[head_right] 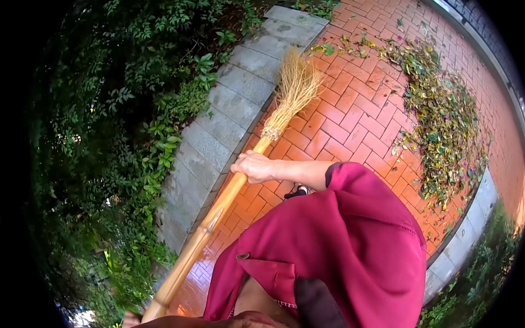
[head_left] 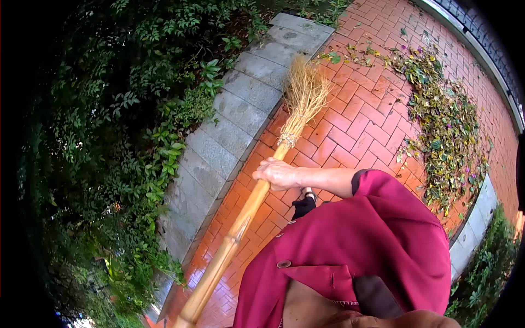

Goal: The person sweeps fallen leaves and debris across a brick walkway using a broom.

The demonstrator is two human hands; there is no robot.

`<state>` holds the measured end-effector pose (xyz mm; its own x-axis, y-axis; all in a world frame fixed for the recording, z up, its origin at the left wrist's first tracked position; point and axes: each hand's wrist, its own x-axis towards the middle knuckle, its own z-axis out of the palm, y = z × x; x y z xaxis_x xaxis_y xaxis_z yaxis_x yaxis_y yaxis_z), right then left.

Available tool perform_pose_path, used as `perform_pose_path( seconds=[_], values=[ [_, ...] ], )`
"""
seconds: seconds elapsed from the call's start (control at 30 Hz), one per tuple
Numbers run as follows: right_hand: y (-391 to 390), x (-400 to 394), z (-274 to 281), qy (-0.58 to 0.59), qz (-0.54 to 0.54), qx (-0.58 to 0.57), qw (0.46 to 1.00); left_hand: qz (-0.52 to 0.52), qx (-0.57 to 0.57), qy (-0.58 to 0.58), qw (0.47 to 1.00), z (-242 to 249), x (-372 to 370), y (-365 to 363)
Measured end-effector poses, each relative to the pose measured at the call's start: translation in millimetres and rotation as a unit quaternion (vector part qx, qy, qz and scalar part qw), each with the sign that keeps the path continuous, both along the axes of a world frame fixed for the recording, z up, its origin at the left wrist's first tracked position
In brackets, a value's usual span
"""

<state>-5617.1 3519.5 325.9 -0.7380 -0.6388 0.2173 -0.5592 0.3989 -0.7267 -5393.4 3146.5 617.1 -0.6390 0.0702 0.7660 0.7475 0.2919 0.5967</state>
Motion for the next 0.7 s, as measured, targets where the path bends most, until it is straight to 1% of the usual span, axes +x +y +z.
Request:
perform_pose_path(
  seconds=[0.03, 0.07, 0.1, 0.13, 0.17, 0.2, 0.27, 0.3, 0.33, 0.37, 0.43, 0.47, 0.53, 0.57, 0.63, 0.67, 0.7],
  values=[
    [7.3, -10.5, -15.1, -0.009, -0.013, 0.007, 1.0, -0.091, -0.071, -0.044, 0.992, -3.9, -30.1, 1.3],
    [15.8, -17.6, -34.8, -0.021, -0.039, 0.037, 0.998, -0.05, 0.015, -0.064, 0.997, -25.1, -59.2, 8.0],
    [24.4, -22.4, -54.3, -0.034, -0.066, 0.064, 0.995, -0.01, 0.097, -0.086, 0.991, -51.3, -107.4, 45.7],
    [38.7, -30.7, -69.3, -0.057, -0.095, 0.101, 0.989, 0.128, 0.208, -0.062, 0.968, -84.3, -139.7, 67.5],
    [51.8, -43.2, -77.8, -0.079, -0.12, 0.141, 0.98, 0.09, 0.267, -0.119, 0.952, -116.3, -154.7, 49.8],
    [56.0, -50.6, -72.6, -0.08, -0.12, 0.144, 0.979, 0.088, 0.285, -0.115, 0.947, -121.4, -163.5, 54.3],
    [67.6, -74.3, -59.2, -0.036, -0.156, 0.163, 0.974, 0.067, 0.31, -0.119, 0.941, -123.9, -178.8, 55.4],
    [65.7, -80.4, -49.0, -0.037, -0.151, 0.166, 0.974, 0.051, 0.31, -0.134, 0.94, -117.1, -176.8, 43.1],
    [59.2, -83.0, -36.2, -0.022, -0.129, 0.177, 0.975, 0.014, 0.33, -0.148, 0.932, -112.8, -177.1, 21.2],
    [53.6, -88.1, -22.1, -0.005, -0.113, 0.186, 0.976, 0.019, 0.328, -0.142, 0.934, -100.4, -179.2, 10.4],
    [40.6, -101.5, 8.5, -0.021, -0.065, 0.135, 0.988, 0.061, 0.287, -0.068, 0.953, -66.4, -182.4, -11.7],
    [34.1, -109.8, 14.9, -0.017, -0.057, 0.111, 0.992, 0.017, 0.238, -0.044, 0.97, -47.2, -186.5, -20.2],
    [32.2, -133.2, 18.4, 0.006, -0.061, 0.052, 0.997, -0.001, 0.219, -0.03, 0.975, -47.7, -219.2, -5.7],
    [38.4, -145.6, 15.4, 0.008, -0.08, 0.027, 0.996, -0.008, 0.2, -0.012, 0.98, -49.6, -235.9, 4.4],
    [64.6, -172.6, -12.0, 0.005, -0.113, 0.028, 0.993, -0.021, 0.163, 0.024, 0.986, -54.9, -264.8, 32.8],
    [87.7, -177.3, -24.6, -0.036, -0.119, 0.051, 0.991, -0.026, 0.144, 0.043, 0.988, -56.5, -278.4, 49.7],
    [105.8, -174.3, -51.1, -0.043, -0.139, 0.085, 0.986, -0.024, 0.14, -0.013, 0.99, -58.1, -300.3, 123.4]
  ],
)
